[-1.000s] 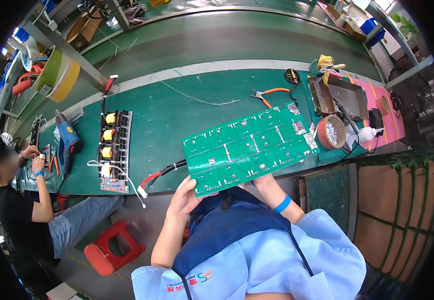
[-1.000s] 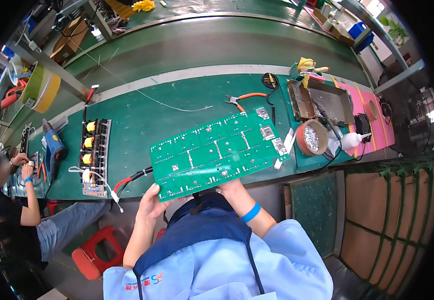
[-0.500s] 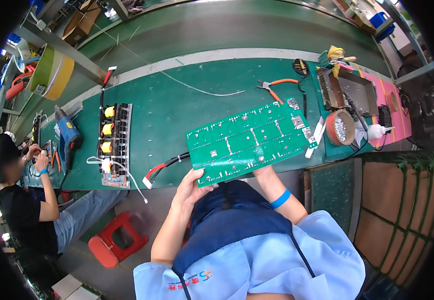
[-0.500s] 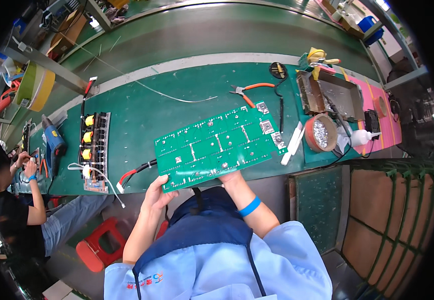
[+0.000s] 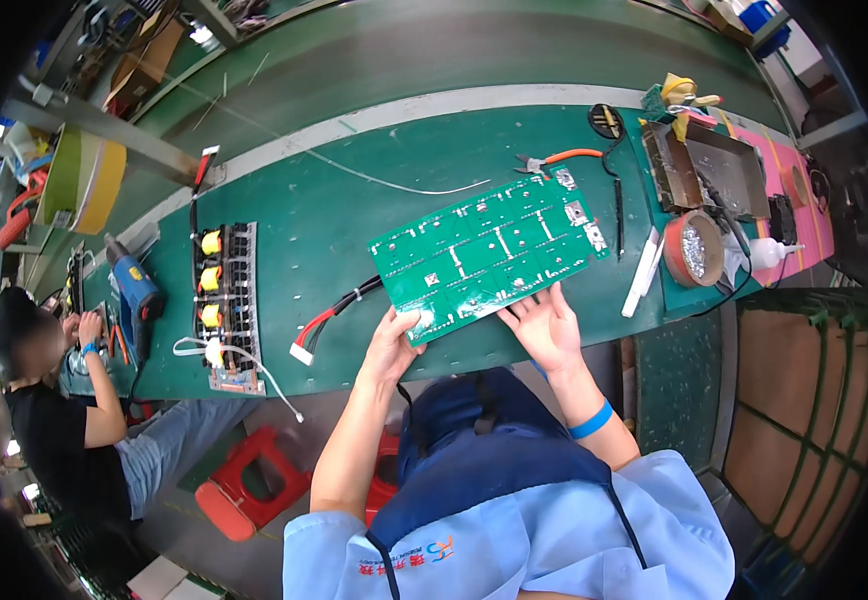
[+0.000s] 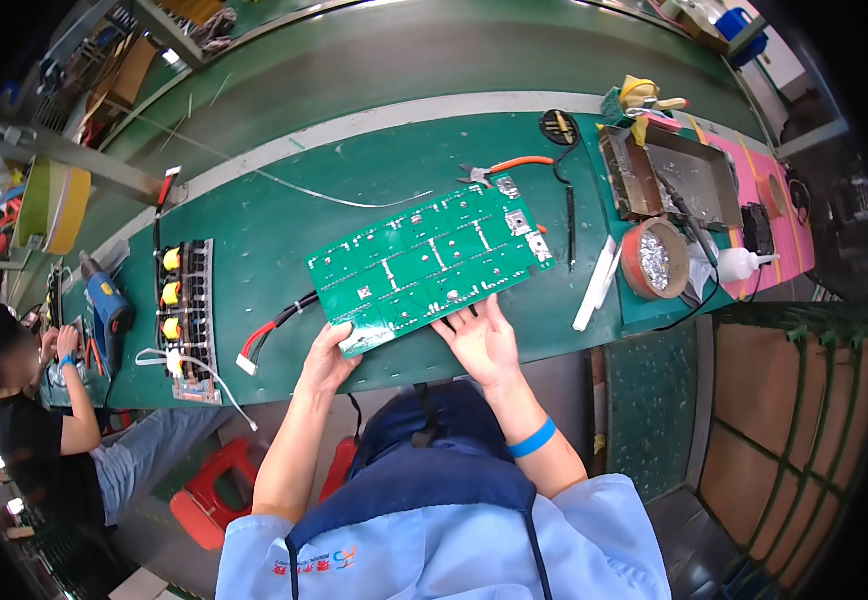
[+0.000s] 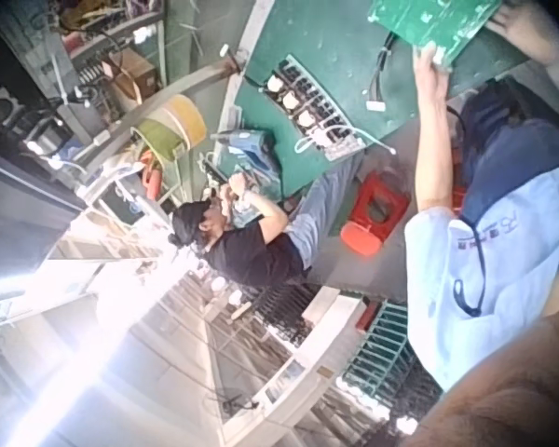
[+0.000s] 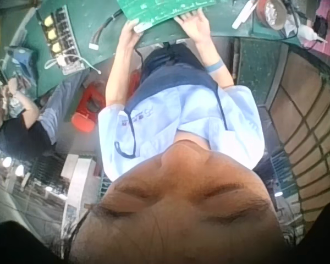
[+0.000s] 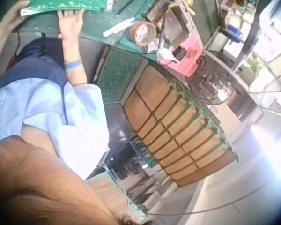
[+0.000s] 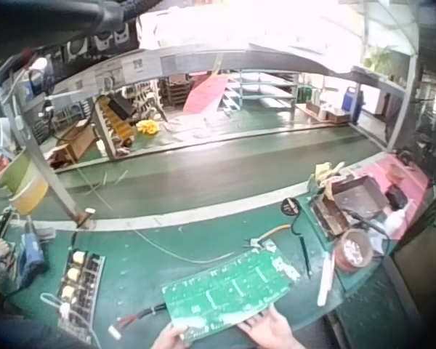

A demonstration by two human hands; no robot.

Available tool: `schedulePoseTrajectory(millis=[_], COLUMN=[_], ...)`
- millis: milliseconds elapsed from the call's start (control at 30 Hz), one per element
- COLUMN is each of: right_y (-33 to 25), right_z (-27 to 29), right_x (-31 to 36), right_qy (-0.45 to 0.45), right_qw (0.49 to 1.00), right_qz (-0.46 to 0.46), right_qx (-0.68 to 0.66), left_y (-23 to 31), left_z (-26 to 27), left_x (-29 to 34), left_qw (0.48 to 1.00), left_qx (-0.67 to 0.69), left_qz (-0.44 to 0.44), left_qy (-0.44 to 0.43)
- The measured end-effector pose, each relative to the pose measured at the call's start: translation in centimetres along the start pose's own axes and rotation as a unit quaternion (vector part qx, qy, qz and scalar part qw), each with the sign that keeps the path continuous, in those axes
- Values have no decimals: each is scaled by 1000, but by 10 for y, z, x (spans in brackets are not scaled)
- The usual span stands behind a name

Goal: The person is soldering components onto a green circuit board at a workbench. They use a soldering iron and solder wire to attach parts, occasionally using pliers to trim excess wire. The person flips the board to inspect both sides and places finished units onto a nearby green rack.

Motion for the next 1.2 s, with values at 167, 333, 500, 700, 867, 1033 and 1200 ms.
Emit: schedulePoseTrajectory(millis=[167, 333, 500, 700, 867, 1033, 1200], right_y=[3, 2, 2, 0, -1, 1, -2], right_z=[7, 12, 7, 12, 16, 19, 24], right_x=[-3, -1, -3, -1, -3, -3, -4], right_qy=[13, 32, 29, 43, 30, 24, 21], right_qw=[999, 999, 998, 998, 999, 999, 999], right_qz=[8, 19, 2, 8, -4, -15, -21], right_qx=[43, 37, 51, 42, 35, 37, 29], left_y=[26, 104, 154, 119, 103, 125, 98], left_z=[-2, -32, -104, -110, -111, -111, -150], left_x=[17, 42, -64, -156, -181, -158, -64], left_qw=[965, 728, 542, 440, 430, 541, 712], left_qx=[-249, -637, -777, -864, -883, -806, -672], left_qz=[7, -199, -316, -236, -179, -240, -193], left_qy=[84, 156, 58, -62, -65, 15, -67])
Point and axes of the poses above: each hand's wrist, its own x-axis away from the middle knuckle, its own z-axis out of the back of the hand, y = z × x, the point moved 8 cm from there along -x, towards the middle knuckle, and after that the axes turned 1 degree about -x, right-handed, at the moved point
